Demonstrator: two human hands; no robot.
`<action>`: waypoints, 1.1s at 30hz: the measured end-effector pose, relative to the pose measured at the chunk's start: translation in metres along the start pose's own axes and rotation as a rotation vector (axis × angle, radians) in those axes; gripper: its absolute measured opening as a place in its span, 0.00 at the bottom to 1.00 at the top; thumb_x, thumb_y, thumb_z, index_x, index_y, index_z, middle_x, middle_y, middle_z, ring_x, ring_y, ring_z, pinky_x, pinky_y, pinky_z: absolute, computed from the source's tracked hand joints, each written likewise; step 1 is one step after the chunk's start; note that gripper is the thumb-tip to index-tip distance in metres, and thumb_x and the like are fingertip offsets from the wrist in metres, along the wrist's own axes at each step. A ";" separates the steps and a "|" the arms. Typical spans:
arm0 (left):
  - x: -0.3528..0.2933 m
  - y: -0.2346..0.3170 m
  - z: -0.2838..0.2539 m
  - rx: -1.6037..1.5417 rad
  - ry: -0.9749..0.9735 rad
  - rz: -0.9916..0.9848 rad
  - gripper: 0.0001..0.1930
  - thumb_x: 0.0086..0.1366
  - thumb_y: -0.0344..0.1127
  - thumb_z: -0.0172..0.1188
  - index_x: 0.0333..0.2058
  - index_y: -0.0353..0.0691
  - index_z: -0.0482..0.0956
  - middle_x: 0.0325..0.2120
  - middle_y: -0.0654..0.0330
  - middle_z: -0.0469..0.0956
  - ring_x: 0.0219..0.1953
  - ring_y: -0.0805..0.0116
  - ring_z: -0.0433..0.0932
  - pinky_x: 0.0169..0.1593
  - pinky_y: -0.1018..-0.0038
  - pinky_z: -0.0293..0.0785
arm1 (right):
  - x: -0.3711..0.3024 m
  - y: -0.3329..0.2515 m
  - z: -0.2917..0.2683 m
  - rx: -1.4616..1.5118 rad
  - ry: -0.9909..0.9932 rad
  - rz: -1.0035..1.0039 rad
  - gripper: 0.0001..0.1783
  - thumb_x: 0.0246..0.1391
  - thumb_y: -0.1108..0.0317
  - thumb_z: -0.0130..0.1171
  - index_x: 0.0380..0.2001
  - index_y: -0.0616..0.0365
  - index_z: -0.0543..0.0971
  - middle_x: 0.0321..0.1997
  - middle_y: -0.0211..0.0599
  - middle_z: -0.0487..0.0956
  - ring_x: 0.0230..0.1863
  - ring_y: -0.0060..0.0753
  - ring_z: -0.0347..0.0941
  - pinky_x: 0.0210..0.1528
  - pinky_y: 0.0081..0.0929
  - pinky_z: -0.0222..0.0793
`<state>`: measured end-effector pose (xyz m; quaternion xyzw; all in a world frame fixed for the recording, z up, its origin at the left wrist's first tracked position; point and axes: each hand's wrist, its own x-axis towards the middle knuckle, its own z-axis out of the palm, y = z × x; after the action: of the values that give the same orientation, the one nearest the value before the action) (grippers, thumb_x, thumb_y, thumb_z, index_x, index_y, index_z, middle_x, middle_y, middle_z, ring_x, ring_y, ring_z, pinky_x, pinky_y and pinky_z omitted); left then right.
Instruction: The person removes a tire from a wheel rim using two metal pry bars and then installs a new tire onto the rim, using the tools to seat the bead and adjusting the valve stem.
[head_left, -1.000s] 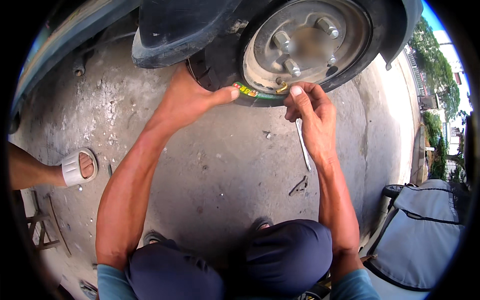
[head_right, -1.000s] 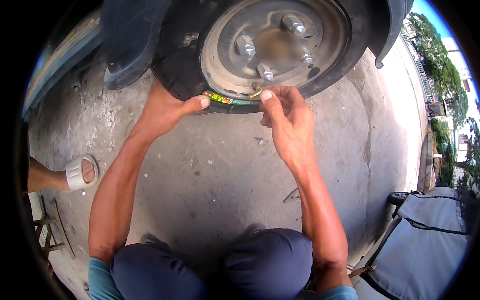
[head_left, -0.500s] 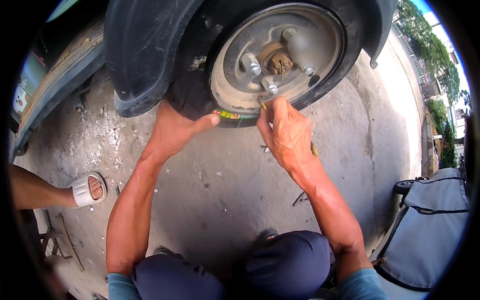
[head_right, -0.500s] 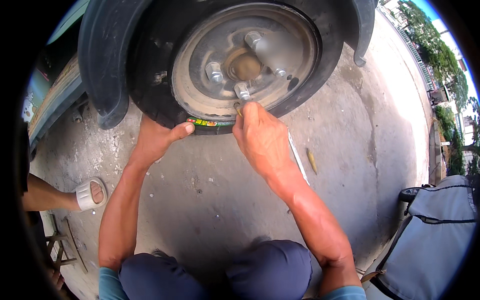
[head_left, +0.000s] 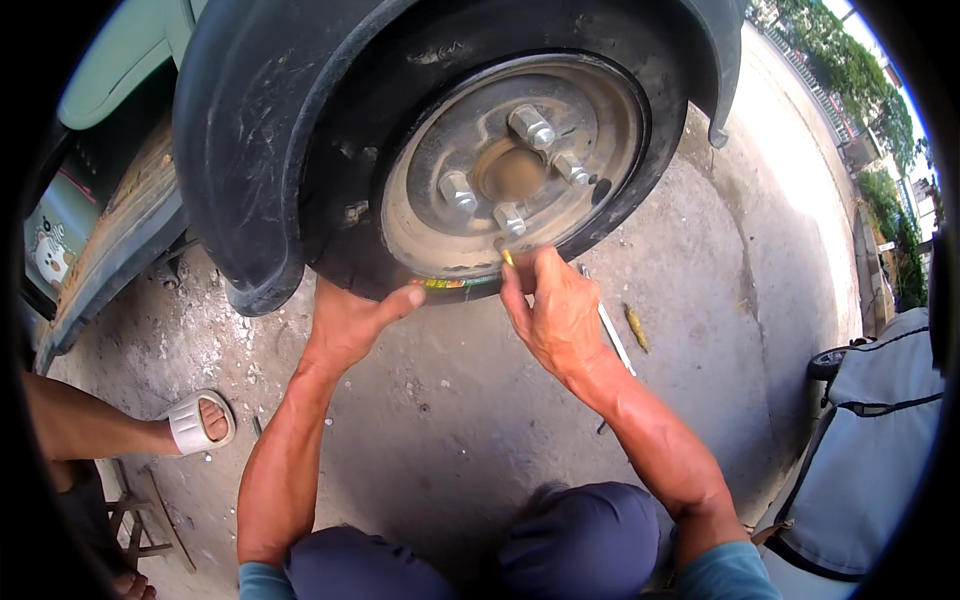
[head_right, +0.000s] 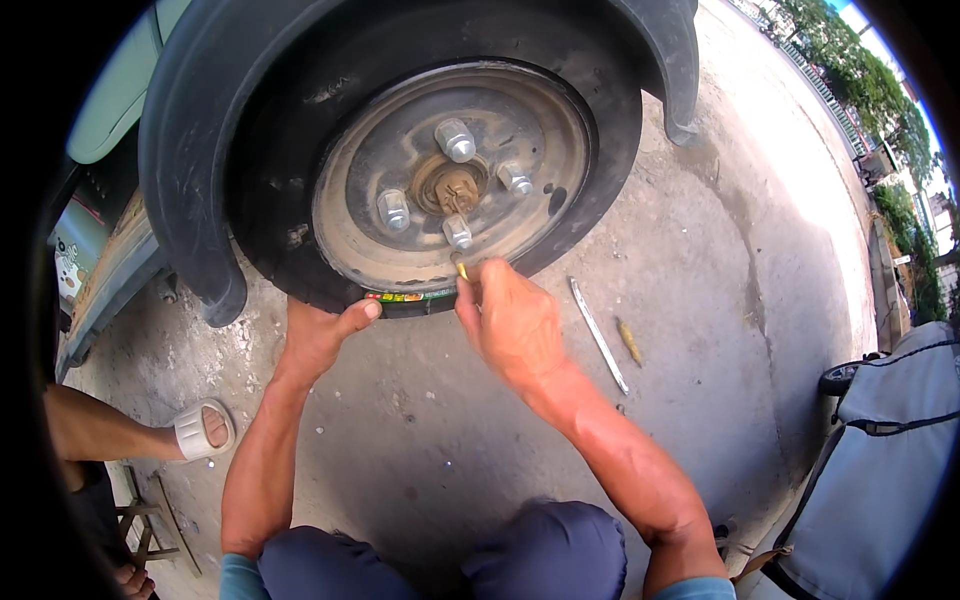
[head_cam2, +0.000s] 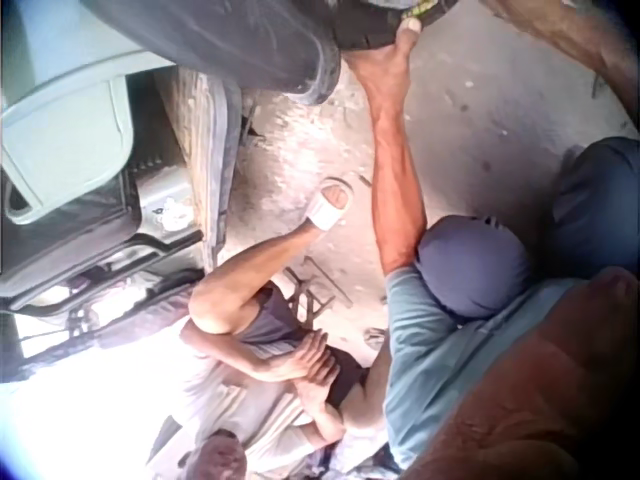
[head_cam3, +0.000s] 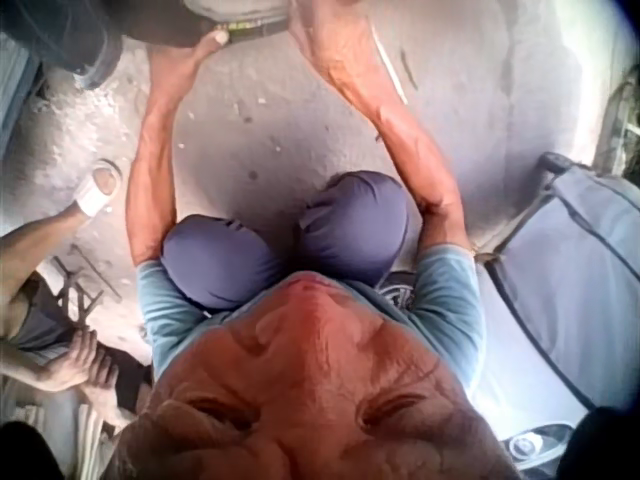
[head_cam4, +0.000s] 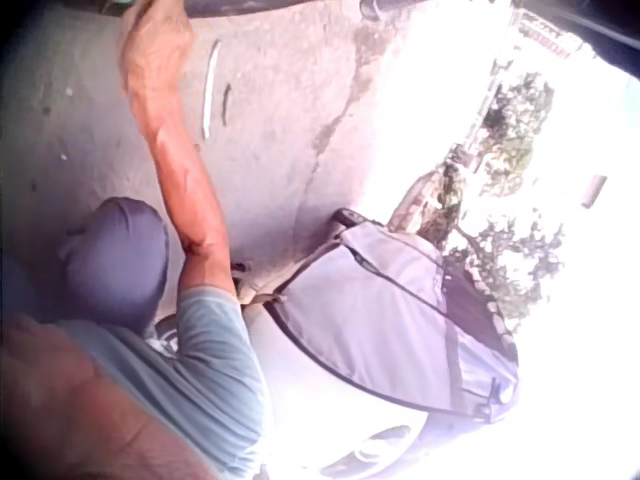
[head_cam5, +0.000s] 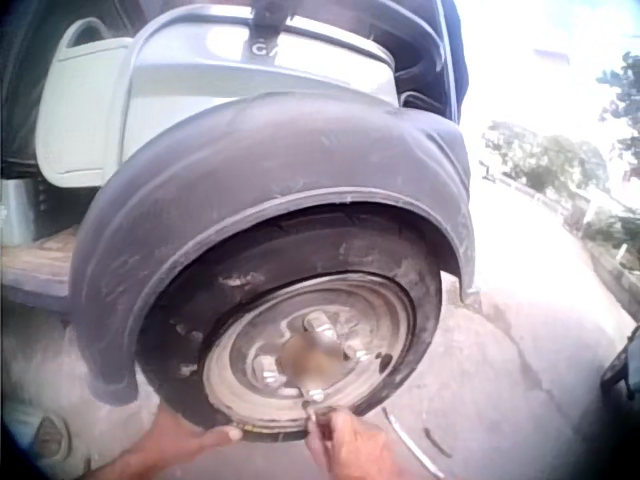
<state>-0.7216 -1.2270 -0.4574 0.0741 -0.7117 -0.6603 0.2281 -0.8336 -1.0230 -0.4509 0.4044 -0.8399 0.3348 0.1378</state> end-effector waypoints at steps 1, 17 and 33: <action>-0.001 0.001 0.003 0.002 0.017 -0.006 0.26 0.54 0.34 0.72 0.50 0.33 0.75 0.47 0.56 0.78 0.50 0.67 0.74 0.57 0.69 0.69 | -0.004 -0.002 0.001 0.067 -0.022 0.130 0.12 0.53 0.74 0.65 0.32 0.59 0.70 0.24 0.42 0.76 0.24 0.47 0.76 0.25 0.39 0.71; -0.018 -0.039 0.029 -0.164 0.171 -0.286 0.28 0.54 0.32 0.73 0.53 0.32 0.73 0.46 0.59 0.77 0.48 0.69 0.76 0.57 0.72 0.70 | -0.030 0.019 -0.011 0.142 0.034 0.263 0.09 0.57 0.71 0.62 0.40 0.57 0.75 0.29 0.43 0.80 0.27 0.48 0.78 0.30 0.40 0.72; -0.005 -0.014 0.008 0.267 0.207 -0.046 0.41 0.56 0.45 0.70 0.63 0.30 0.63 0.61 0.53 0.68 0.64 0.61 0.65 0.69 0.67 0.53 | -0.293 0.141 -0.081 -0.285 -0.265 1.221 0.34 0.54 0.53 0.67 0.53 0.69 0.70 0.53 0.62 0.74 0.53 0.61 0.74 0.55 0.45 0.70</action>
<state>-0.7236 -1.2195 -0.4721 0.1874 -0.7639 -0.5538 0.2731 -0.7593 -0.7329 -0.6014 -0.1311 -0.9652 0.1851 -0.1303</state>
